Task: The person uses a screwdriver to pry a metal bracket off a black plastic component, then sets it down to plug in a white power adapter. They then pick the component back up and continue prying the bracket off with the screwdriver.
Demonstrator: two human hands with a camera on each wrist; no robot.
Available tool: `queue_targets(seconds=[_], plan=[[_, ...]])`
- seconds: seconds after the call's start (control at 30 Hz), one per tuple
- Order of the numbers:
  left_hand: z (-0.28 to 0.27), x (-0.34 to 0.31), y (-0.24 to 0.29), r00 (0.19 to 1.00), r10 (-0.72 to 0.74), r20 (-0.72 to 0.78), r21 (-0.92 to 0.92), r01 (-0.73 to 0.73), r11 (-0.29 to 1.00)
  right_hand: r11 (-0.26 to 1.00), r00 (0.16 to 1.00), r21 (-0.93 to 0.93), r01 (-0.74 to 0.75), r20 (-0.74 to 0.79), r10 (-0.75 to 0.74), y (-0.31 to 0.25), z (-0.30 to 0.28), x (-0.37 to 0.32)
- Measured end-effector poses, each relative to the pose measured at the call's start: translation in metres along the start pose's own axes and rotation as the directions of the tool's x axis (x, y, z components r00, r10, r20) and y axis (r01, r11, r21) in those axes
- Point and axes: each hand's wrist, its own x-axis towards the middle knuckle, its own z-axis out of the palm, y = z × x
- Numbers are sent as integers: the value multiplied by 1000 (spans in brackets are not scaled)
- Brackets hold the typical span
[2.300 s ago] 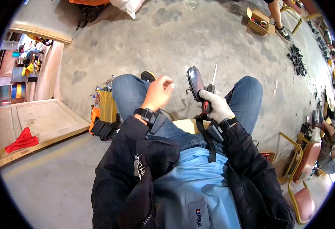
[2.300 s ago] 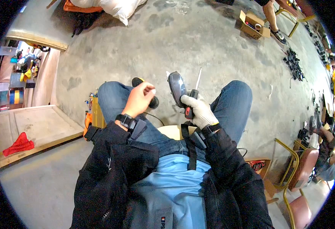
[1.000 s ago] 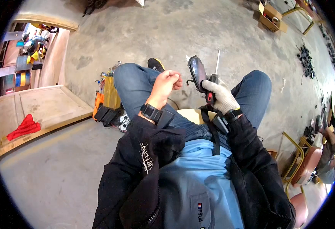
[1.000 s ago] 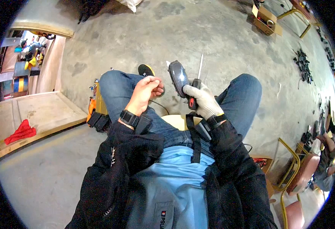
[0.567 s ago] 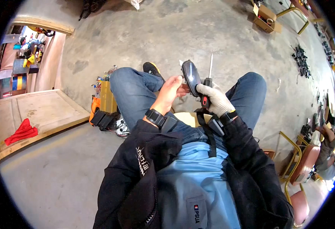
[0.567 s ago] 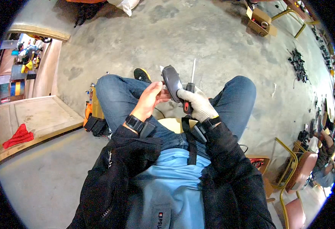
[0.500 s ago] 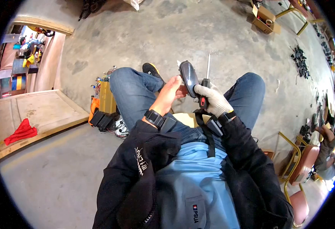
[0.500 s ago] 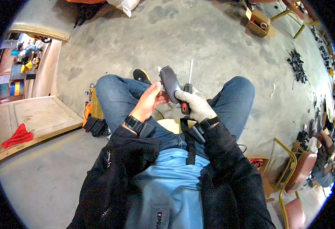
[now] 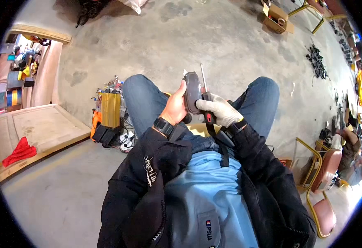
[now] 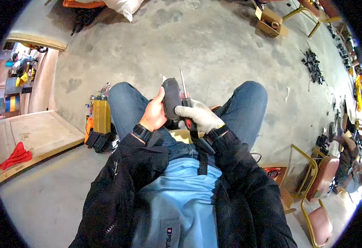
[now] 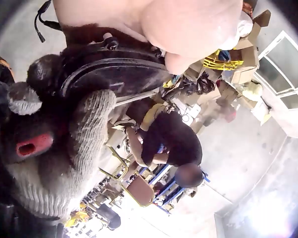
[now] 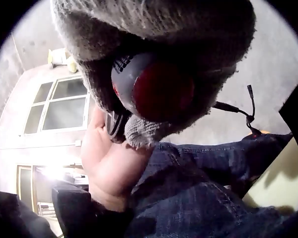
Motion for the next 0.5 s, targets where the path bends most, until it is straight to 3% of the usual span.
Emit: queue_targets(seconds=[0.17, 0.37, 0.47, 0.5], plan=[[-16, 1, 5, 997, -10, -83, -92, 2, 996, 994, 999, -105, 11, 46, -6, -12, 1, -13], [-36, 0, 11, 996, 10, -84, -131, -21, 991, 981, 971, -194, -6, -234, -41, -31, 5, -28], [-36, -2, 15, 998, -2, -58, -139, -6, 990, 952, 965, -297, 76, -220, -146, -27, -5, -33], [-34, -3, 18, 998, 17, -62, -100, -23, 995, 956, 975, -292, 15, -209, -79, -36, -5, -37]])
